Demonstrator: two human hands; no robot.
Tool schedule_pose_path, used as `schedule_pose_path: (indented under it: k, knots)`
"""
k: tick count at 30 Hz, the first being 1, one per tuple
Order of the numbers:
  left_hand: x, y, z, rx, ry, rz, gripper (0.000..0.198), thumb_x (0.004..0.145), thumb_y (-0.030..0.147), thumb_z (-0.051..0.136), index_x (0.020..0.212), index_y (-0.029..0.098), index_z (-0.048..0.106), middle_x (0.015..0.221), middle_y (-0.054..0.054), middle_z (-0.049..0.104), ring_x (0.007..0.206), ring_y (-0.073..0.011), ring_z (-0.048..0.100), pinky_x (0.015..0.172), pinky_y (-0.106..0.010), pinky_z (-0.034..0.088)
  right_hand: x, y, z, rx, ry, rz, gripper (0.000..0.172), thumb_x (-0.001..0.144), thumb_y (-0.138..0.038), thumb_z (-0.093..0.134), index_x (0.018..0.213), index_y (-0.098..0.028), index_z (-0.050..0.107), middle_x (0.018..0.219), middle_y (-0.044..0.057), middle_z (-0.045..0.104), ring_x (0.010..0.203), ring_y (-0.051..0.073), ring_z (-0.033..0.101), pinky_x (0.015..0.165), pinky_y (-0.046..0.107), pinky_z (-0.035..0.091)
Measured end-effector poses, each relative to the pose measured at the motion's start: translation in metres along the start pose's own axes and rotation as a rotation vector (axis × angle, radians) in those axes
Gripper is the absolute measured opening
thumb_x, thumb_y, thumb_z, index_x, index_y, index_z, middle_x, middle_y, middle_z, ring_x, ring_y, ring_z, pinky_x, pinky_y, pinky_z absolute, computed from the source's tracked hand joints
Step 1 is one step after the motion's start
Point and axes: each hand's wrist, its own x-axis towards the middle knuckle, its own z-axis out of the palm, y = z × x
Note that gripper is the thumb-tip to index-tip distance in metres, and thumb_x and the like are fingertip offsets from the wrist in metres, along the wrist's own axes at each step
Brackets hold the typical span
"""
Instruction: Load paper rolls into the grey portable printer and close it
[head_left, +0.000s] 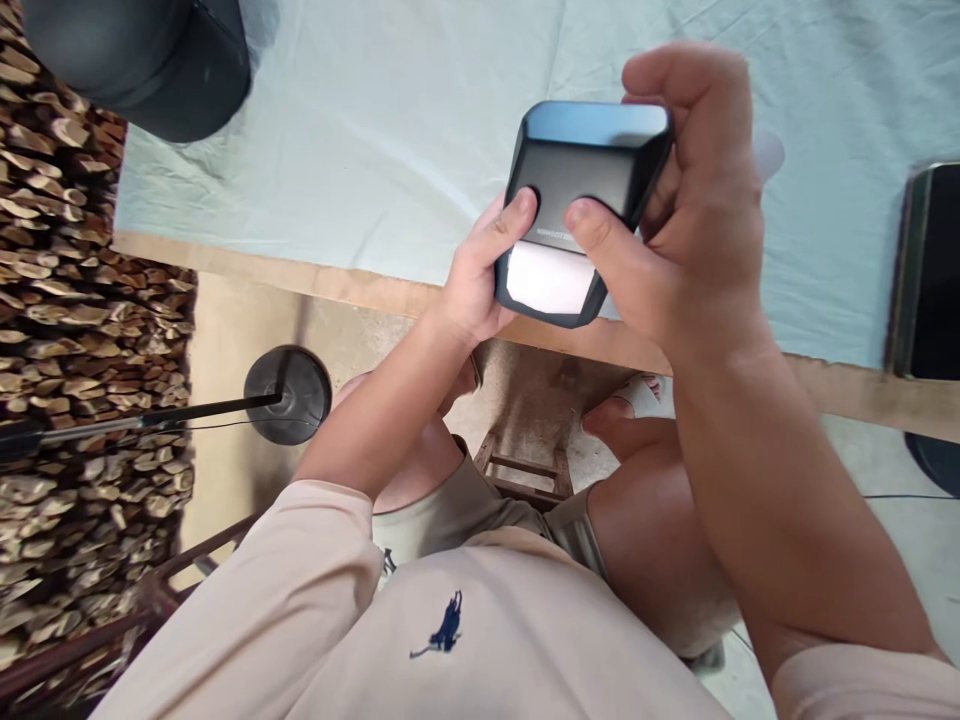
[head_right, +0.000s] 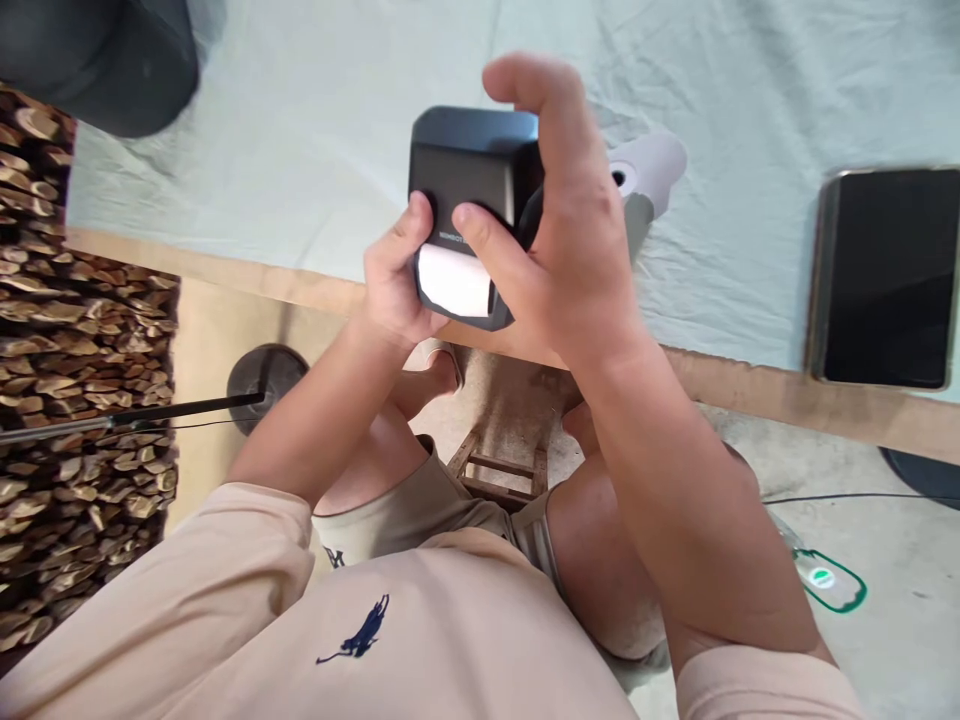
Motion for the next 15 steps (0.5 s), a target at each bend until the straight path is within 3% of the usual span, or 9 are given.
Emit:
schedule_pose_path:
  k: [4,7,11,15]
  knots:
    - [0.001,-0.001,-0.001,0.054,0.032,0.018,0.045,0.090,0.061,0.051,0.105,0.019,0.062,0.094,-0.004,0.069,0.120,-0.0251,0.061,0.106,-0.039,0.050,-0.005,0.005,-0.002,-0.104,-0.003,-0.062,0.047,0.078,-0.022,0.059,0.122,-0.027,0.045,0.128,0.004,0.055,0.122,0.019,0.055,0.112,0.043,0.046]
    - [0.003,-0.001,-0.001,0.111,0.008,0.025,0.049,0.084,0.064,0.059,0.106,0.021,0.063,0.092,-0.005,0.069,0.114,-0.0233,0.064,0.095,-0.033,0.054,-0.012,0.011,0.000,-0.131,0.031,-0.086,0.050,0.080,-0.027,0.059,0.127,-0.026,0.043,0.131,0.006,0.052,0.125,0.021,0.052,0.115,0.045,0.044]
    - [0.000,-0.003,0.005,0.105,-0.017,0.076,0.038,0.085,0.056,0.061,0.100,0.021,0.061,0.081,-0.001,0.063,0.093,-0.0182,0.069,0.074,-0.028,0.053,-0.023,0.021,0.010,-0.069,0.090,-0.117,0.060,0.082,-0.034,0.059,0.137,-0.026,0.036,0.144,0.008,0.041,0.141,0.024,0.039,0.126,0.048,0.028]
    - [-0.002,-0.008,0.009,0.133,-0.047,0.145,0.024,0.096,0.040,0.050,0.100,0.017,0.057,0.080,0.000,0.059,0.084,-0.0120,0.067,0.069,-0.025,0.049,-0.028,0.039,0.020,0.004,0.121,-0.106,0.066,0.085,-0.035,0.053,0.144,-0.028,0.025,0.152,0.008,0.033,0.148,0.023,0.031,0.128,0.046,0.025]
